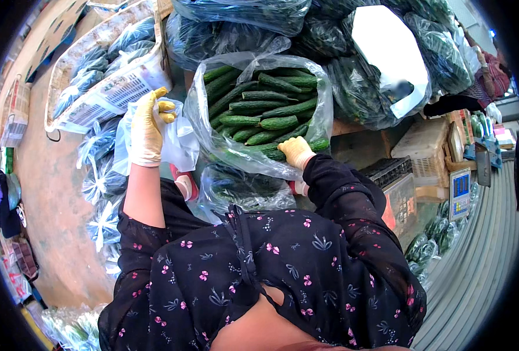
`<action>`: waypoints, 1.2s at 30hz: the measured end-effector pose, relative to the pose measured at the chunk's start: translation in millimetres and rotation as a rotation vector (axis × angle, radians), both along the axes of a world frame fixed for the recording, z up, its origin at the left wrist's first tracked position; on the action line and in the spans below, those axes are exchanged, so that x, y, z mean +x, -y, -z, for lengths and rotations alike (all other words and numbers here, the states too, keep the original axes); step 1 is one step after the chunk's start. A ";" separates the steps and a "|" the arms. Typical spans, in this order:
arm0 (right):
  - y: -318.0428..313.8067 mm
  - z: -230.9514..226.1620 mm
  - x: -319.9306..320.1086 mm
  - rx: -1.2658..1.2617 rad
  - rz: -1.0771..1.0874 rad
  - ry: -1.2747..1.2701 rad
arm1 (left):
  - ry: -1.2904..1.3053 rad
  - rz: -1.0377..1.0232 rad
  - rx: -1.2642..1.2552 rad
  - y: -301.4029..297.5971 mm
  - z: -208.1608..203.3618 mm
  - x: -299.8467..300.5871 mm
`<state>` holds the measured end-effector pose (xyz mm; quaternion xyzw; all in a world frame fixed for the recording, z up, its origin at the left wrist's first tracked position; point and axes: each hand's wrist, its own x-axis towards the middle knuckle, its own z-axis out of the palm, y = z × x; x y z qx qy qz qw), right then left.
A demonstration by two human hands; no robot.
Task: The person picks up cucumbers from a large bag, places them into smaller plastic bags, ties the bags closed, and sets them into a crate.
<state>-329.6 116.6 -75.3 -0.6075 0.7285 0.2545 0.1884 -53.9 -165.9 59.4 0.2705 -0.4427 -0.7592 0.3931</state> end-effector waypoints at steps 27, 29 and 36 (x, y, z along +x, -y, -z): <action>-25.8 -187.5 -17.4 -1.324 1.057 2.450 | 0.106 0.692 0.048 -151.7 -36.8 -15.6; -21.6 -179.3 -0.2 -1.315 1.060 2.476 | 0.032 0.679 0.033 -176.2 -40.3 -17.0; -18.0 -181.3 89.4 -0.924 0.879 2.731 | 0.395 0.672 -0.188 -191.0 -62.1 -11.2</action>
